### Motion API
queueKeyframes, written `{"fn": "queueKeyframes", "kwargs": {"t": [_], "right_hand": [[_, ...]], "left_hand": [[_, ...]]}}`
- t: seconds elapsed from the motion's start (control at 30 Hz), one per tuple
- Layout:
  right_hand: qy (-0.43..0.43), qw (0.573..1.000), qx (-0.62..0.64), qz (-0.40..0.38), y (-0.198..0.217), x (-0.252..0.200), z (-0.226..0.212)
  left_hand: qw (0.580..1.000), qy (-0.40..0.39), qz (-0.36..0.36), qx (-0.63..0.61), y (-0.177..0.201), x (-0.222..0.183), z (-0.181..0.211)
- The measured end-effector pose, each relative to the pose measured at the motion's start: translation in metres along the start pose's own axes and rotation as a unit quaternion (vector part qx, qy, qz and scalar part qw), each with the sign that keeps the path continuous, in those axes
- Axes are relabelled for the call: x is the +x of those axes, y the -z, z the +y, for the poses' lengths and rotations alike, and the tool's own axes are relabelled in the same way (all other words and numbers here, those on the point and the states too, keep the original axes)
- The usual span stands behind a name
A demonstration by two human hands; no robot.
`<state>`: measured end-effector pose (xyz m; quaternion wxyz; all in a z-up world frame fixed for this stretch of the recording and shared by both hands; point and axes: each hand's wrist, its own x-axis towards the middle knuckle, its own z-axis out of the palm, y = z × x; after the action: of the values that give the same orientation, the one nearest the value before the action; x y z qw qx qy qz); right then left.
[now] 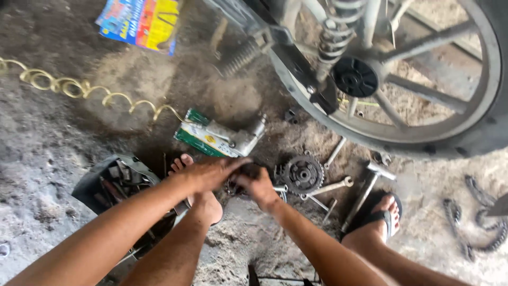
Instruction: The person sits on the ground beside a motorcycle and works on its chain sprocket assembly. They hold the sprocket hub and hammer a component into it, then use a pneumatic impact wrench on the assembly, repositioning the parts and handling the chain and sprockets on the ground.
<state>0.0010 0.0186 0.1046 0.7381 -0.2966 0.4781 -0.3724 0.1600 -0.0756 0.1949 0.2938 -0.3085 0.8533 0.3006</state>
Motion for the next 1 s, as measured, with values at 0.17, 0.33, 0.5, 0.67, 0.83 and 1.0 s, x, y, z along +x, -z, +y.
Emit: {"fn": "queueKeyframes", "kwargs": {"t": [0.17,0.33,0.5,0.67,0.83,1.0], "right_hand": [[-0.119,0.945,0.252,0.171,-0.034,0.044,-0.011],[-0.15,0.881,0.44,0.088,-0.06,0.162,0.062],[-0.074,0.755,0.624,0.187,-0.065,0.26,0.084],[-0.148,0.721,0.603,0.308,-0.077,0.265,0.052],[0.019,0.744,0.617,0.254,-0.057,0.226,0.064],[-0.091,0.798,0.523,0.284,-0.002,0.129,0.087]], "left_hand": [[0.985,0.141,0.093,-0.019,0.022,-0.008,-0.085],[0.972,0.211,0.105,0.027,0.016,-0.03,-0.154],[0.961,0.258,0.096,0.01,0.028,-0.03,-0.15],[0.958,0.205,0.198,-0.001,0.039,-0.013,-0.131],[0.92,0.1,0.378,-0.012,0.07,-0.002,-0.108],[0.892,0.004,0.451,-0.019,0.028,0.05,-0.149]]}}
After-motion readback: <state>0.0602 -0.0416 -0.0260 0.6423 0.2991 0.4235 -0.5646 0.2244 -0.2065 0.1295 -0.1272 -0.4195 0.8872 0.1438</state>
